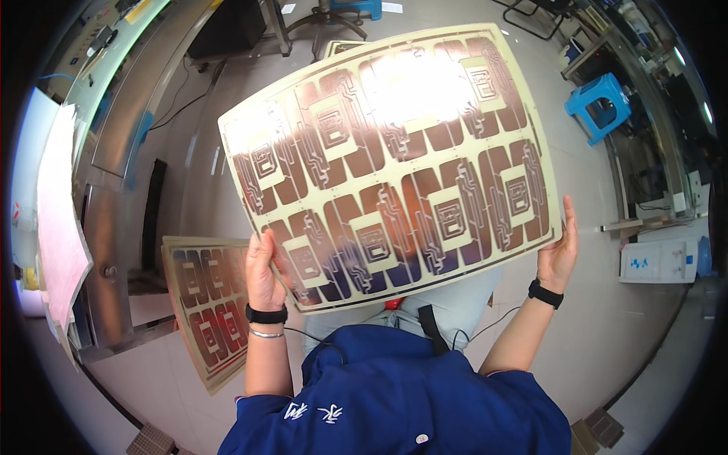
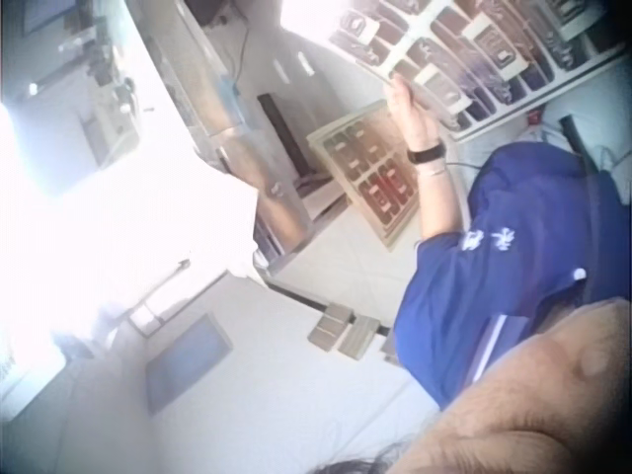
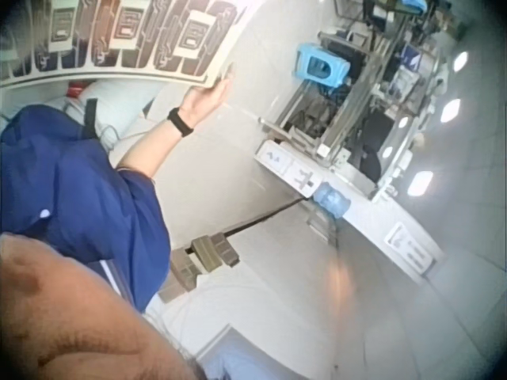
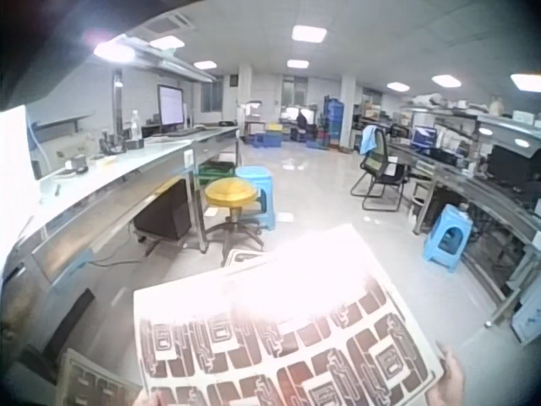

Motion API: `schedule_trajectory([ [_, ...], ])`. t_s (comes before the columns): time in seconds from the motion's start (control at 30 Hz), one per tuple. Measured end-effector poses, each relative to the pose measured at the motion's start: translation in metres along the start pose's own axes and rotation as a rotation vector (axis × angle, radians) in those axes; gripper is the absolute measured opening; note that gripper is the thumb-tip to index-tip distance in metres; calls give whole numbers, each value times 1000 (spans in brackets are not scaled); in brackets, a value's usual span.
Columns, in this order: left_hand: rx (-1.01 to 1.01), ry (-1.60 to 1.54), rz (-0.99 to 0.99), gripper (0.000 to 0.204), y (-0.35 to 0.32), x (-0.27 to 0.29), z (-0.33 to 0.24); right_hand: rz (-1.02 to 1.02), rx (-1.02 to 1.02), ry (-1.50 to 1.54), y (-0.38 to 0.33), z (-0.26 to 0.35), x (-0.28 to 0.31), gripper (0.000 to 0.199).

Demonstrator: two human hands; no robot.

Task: Holding and visually inspecting large flexible sheets with printed circuit patterns.

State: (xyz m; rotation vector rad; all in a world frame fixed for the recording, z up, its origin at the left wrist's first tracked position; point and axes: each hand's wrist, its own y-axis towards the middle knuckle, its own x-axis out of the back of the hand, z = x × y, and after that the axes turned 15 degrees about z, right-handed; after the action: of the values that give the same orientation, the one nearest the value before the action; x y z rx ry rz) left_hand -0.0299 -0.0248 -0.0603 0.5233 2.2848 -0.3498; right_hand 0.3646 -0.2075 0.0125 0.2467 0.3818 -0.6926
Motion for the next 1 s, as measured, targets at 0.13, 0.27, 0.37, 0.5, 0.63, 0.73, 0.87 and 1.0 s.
schedule_trajectory([
  [0.13, -103, -13, -155, 18, 3, 5, -5, 42, -72, -253, -3, 6, 2, 43],
  [0.27, -101, 107, -136, 22, 6, 7, -9, 236, -140, -418, 2, 11, 5, 44],
  [0.37, -86, 224, -163, 23, 4, 6, -9, 245, -167, -412, 2, 7, -7, 44],
  [0.5, -85, 388, -205, 23, 4, 0, -9, 275, -226, -450, 1, 4, 0, 40],
  [0.63, -75, 478, -210, 21, 5, 3, -6, 300, -250, -451, -1, 9, -3, 36],
  [0.73, -98, 469, -244, 19, 8, 2, -1, 312, -238, -474, -2, 10, -3, 36],
  [0.87, -95, 488, -235, 16, 8, 7, 2, 310, -232, -469, -2, 12, 0, 35],
  [1.0, -106, 528, -243, 16, 10, 2, 3, 315, -241, -440, -2, 13, 5, 34],
])
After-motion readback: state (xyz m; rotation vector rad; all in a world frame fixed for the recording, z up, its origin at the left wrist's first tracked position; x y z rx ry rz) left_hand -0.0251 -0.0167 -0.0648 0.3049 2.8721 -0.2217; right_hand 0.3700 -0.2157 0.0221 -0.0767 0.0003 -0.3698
